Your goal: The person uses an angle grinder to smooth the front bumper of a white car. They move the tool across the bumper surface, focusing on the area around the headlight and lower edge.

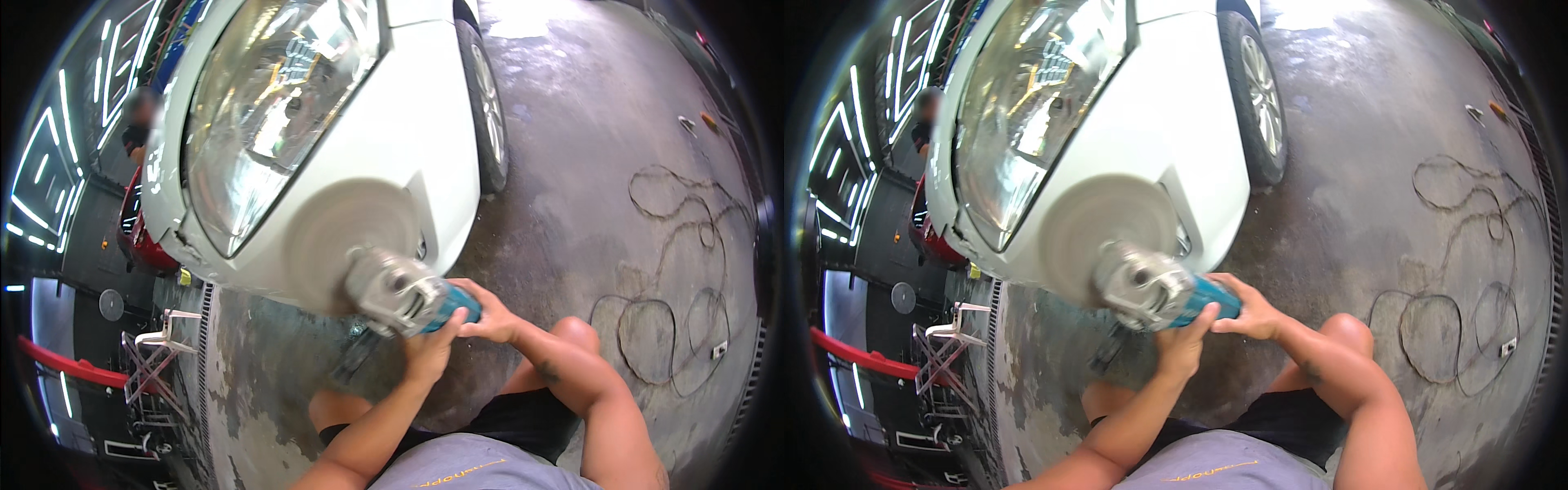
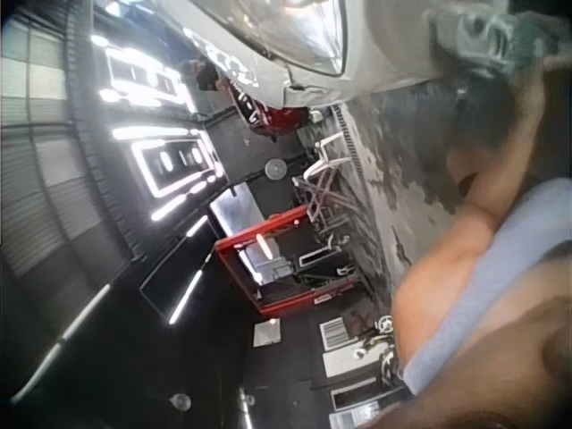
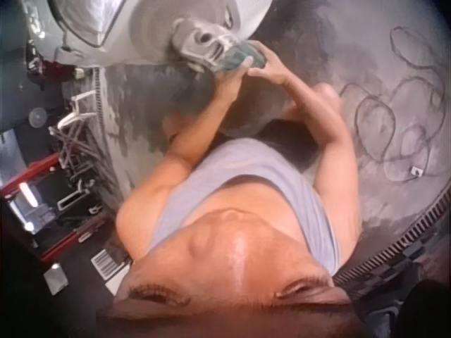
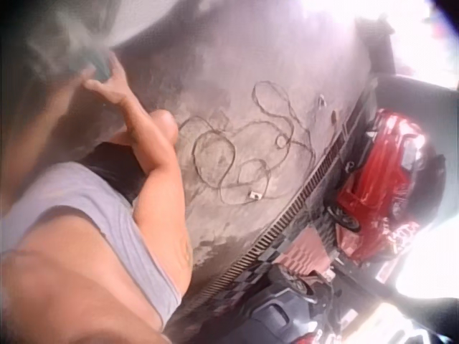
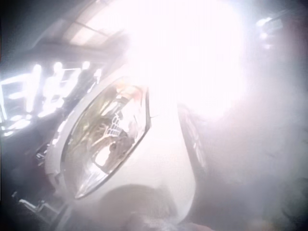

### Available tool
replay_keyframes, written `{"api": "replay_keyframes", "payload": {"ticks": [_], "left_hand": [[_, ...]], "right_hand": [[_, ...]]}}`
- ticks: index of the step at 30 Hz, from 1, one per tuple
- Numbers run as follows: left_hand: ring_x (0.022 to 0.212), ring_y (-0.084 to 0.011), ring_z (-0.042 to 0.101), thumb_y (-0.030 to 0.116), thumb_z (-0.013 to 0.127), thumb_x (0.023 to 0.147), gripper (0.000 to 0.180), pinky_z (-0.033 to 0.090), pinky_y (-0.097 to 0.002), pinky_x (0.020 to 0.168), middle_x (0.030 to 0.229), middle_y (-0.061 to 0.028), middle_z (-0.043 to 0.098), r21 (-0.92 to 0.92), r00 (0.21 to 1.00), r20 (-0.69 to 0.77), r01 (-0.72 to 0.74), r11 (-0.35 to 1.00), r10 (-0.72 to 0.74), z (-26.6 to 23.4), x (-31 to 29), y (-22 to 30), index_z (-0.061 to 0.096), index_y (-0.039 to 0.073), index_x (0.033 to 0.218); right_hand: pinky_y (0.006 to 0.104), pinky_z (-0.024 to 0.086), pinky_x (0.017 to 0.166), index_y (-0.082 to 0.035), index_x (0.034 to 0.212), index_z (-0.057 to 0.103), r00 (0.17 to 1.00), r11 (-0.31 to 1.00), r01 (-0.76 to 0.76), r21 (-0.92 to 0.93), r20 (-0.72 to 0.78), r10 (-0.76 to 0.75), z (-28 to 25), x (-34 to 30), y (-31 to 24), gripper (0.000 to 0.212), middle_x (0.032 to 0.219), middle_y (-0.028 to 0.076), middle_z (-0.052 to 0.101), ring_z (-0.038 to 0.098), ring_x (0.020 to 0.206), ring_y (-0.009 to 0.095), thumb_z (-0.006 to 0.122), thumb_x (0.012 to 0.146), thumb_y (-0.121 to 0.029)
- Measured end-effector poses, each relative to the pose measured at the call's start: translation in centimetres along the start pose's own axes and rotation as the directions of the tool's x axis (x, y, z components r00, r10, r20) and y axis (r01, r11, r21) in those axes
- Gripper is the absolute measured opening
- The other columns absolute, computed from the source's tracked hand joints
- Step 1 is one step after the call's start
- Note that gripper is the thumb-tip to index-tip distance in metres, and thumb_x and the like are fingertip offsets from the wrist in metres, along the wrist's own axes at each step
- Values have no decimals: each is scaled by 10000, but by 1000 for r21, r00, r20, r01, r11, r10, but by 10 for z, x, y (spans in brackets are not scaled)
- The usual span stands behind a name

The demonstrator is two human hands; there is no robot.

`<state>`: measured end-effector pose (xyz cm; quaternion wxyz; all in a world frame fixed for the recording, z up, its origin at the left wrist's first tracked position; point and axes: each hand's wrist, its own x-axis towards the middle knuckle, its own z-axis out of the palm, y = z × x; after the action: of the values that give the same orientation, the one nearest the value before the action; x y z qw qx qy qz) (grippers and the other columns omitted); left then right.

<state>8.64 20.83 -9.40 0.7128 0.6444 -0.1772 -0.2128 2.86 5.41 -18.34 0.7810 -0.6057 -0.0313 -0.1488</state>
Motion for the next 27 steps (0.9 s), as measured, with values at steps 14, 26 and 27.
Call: {"api": "replay_keyframes", "payload": {"ticks": [14,26,27], "left_hand": [[987,-278,742,270,980,780,574,591,-435,904,1084,-162,759,512,956,-32,-234,827,291,62,42,26,698,-48,1166],[1253,-168,647,196,927,912,648,543,-363,1089,1412,-78,661,-52,991,118,67,996,-61,-73,-12,-25,610,38,1454],[1302,-180,622,140,928,905,699,526,-371,1132,1443,-85,631,-134,974,139,200,971,-182,-88,-14,-23,568,49,1497]], "right_hand": [[422,510,1137,19,1449,627,987,995,46,-85,-148,-59,-6,7,25,745,1394,151,711,664,1295,252,700,897,-476],[431,541,1101,7,1461,618,993,874,-11,-485,-111,-49,35,11,7,980,1330,204,747,716,1269,286,971,716,-522],[447,547,1098,-4,1456,632,993,819,-37,-572,-116,-36,42,13,9,1008,1338,219,745,721,1275,323,987,690,-555]]}}
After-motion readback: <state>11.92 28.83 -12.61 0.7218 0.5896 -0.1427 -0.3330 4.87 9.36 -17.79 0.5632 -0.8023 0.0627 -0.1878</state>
